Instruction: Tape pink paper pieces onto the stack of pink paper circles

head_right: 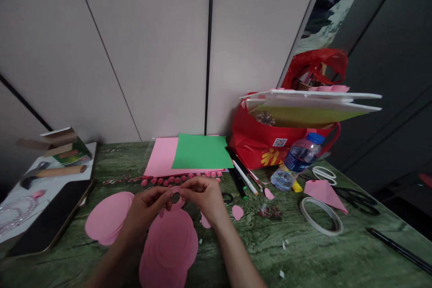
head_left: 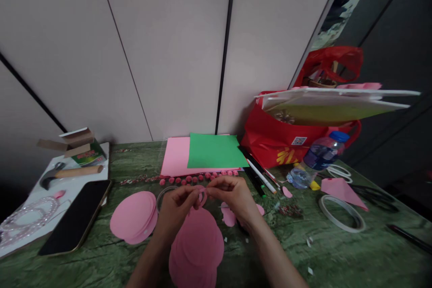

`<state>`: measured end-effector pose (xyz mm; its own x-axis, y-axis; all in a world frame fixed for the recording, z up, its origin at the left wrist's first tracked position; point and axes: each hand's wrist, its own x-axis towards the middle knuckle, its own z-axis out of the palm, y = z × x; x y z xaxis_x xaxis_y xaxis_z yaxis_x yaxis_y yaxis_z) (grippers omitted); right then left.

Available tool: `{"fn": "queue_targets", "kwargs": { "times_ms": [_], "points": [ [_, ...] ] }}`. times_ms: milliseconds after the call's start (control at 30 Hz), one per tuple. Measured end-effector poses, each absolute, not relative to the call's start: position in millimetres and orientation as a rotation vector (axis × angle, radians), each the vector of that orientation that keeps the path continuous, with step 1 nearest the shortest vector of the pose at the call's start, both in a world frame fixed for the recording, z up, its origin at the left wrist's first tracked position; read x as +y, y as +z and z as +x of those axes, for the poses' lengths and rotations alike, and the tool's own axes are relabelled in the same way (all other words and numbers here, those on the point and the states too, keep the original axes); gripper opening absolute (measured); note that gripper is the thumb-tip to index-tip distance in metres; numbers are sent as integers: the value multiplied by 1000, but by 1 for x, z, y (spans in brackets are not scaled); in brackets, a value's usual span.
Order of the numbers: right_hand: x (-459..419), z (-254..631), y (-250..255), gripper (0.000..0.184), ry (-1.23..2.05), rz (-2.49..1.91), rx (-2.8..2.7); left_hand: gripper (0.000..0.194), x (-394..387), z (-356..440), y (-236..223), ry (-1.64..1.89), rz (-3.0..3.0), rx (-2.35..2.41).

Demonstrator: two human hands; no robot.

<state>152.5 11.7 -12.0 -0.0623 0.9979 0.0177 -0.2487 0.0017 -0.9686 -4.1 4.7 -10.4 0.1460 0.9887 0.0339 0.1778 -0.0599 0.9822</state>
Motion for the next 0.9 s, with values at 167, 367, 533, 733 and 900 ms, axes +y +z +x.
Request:
{"fn": "queue_targets", "kwargs": {
  "times_ms": [167, 367, 533, 733, 900],
  "points": [
    [10, 153, -9, 18, 1350, -1035, -1045, 22, 5, -4, -10, 1044, 1448, 1216],
    [10, 153, -10, 18, 1347, -1043, -1063, 23, 5, -4, -11, 1048, 1419, 1224],
    [11, 152, -11, 20, 1377, -1036, -1033, 24, 6, -4, -13, 1053, 1427, 1231],
    [12, 152, -12, 21, 1353, -1031, -1052, 24, 6, -5, -13, 1046, 1431, 1223],
    [12, 152, -12, 20, 1353, -1024, -1062, 23, 5, -4, -11, 1059, 1432, 1224]
  ]
}}
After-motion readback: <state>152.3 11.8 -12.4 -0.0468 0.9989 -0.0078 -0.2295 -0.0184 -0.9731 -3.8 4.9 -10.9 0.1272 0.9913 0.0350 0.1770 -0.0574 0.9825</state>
